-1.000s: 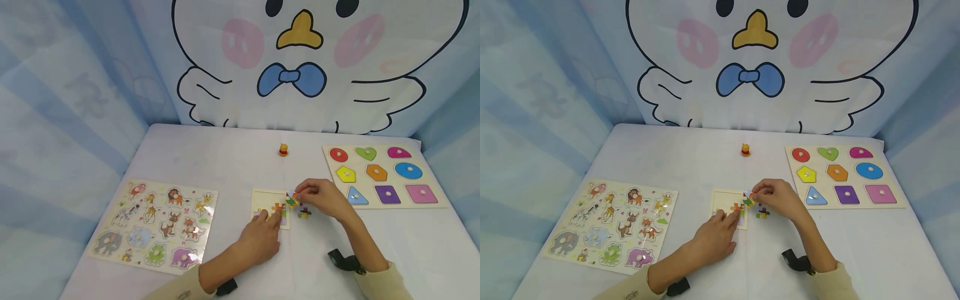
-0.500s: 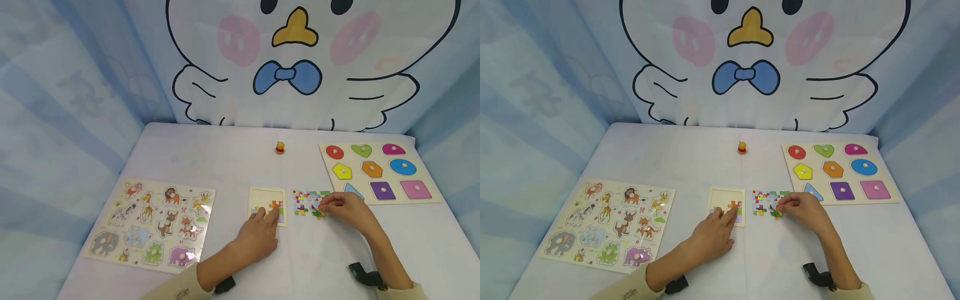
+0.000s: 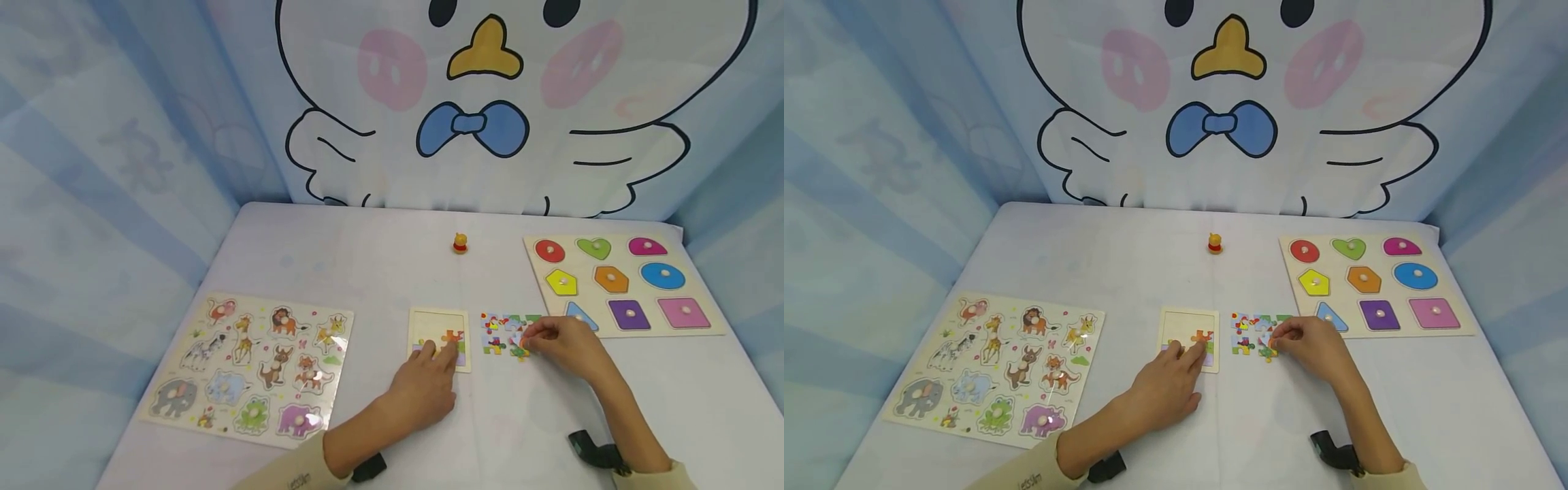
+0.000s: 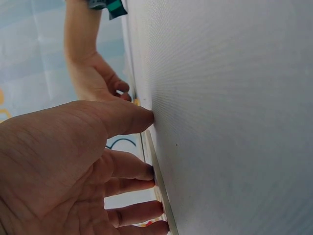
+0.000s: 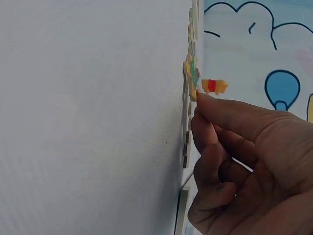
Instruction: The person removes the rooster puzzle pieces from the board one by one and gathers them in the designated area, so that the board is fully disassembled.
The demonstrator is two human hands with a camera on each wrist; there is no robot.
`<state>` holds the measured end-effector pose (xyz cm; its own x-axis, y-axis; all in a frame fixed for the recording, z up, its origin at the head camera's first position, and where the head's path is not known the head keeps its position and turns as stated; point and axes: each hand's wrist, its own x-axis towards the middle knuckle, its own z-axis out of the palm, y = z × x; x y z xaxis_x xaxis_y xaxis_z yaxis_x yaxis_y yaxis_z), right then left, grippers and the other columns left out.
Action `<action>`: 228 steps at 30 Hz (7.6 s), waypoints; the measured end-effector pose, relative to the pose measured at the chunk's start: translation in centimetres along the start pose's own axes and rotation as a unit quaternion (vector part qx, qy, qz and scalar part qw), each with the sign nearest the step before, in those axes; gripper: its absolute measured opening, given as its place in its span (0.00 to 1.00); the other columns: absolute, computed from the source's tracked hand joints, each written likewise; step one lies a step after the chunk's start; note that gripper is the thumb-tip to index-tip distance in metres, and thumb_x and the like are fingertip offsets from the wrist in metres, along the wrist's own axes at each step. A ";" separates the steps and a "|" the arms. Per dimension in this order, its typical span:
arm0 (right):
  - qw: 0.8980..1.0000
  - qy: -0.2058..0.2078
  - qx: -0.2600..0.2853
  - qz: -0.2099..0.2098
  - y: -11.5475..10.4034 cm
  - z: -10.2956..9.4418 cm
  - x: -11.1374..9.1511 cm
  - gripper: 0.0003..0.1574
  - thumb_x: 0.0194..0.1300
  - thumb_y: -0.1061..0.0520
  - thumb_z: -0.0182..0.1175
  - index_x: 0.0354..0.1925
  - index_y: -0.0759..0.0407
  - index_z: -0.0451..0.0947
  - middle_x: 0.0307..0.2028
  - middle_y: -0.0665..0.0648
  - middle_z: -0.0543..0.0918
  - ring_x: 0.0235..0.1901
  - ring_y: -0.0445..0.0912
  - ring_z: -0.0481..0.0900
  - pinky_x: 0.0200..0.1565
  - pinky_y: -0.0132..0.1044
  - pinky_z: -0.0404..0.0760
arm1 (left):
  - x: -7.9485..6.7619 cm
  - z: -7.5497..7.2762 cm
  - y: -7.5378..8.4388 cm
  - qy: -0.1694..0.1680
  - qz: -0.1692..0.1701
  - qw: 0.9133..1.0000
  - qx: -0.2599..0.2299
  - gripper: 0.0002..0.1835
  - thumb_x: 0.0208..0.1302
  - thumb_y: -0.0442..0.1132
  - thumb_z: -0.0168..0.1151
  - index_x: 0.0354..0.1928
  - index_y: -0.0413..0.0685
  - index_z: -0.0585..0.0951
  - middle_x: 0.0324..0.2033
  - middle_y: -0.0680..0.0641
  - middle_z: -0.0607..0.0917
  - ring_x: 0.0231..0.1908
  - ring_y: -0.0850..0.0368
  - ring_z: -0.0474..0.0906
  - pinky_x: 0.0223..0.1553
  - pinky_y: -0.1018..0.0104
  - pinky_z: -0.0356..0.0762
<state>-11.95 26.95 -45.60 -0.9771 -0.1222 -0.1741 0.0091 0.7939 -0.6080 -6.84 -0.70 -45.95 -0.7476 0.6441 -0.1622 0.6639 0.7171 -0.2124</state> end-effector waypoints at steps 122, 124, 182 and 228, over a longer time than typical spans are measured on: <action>0.994 -0.040 0.055 -0.086 -7.1 4.5 3.1 0.02 0.61 0.58 0.68 0.32 0.53 0.84 0.25 0.47 0.82 0.27 0.44 0.77 0.31 0.38 0.76 | 0.0 0.5 -0.5 0.062 0.002 0.998 0.007 0.32 0.65 0.63 0.57 0.67 0.57 0.74 0.50 0.49 0.70 0.44 0.53 0.66 0.42 0.68 0.73; 0.993 -0.038 0.069 -0.085 -6.7 3.7 3.0 0.02 0.62 0.57 0.68 0.33 0.54 0.84 0.26 0.49 0.83 0.27 0.47 0.78 0.30 0.38 0.76 | 0.0 0.6 -0.4 0.064 0.004 0.998 0.007 0.33 0.65 0.63 0.57 0.67 0.56 0.73 0.49 0.49 0.70 0.44 0.53 0.66 0.43 0.67 0.73; 0.997 0.005 -0.080 0.015 1.9 -1.4 -0.8 0.06 0.61 0.57 0.69 0.36 0.59 0.84 0.27 0.50 0.80 0.31 0.48 0.74 0.35 0.43 0.75 | -0.1 0.4 -0.4 0.060 0.002 0.998 -0.010 0.32 0.67 0.60 0.57 0.69 0.54 0.73 0.54 0.51 0.71 0.48 0.53 0.65 0.49 0.64 0.72; 0.972 -0.099 -0.025 -0.212 -11.3 8.2 3.9 0.08 0.61 0.59 0.62 0.28 0.50 0.86 0.22 0.39 0.79 0.25 0.39 0.72 0.32 0.37 0.73 | -1.7 -0.2 2.6 0.020 -0.026 0.994 0.106 0.34 0.70 0.59 0.52 0.69 0.45 0.71 0.61 0.47 0.72 0.50 0.56 0.64 0.38 0.66 0.71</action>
<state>-14.12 12.58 -45.79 -0.8311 -0.5523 -0.0652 -0.4003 0.6754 -0.6193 -3.81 0.11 -46.07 -0.7764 0.6210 -0.1075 0.6020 0.6804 -0.4180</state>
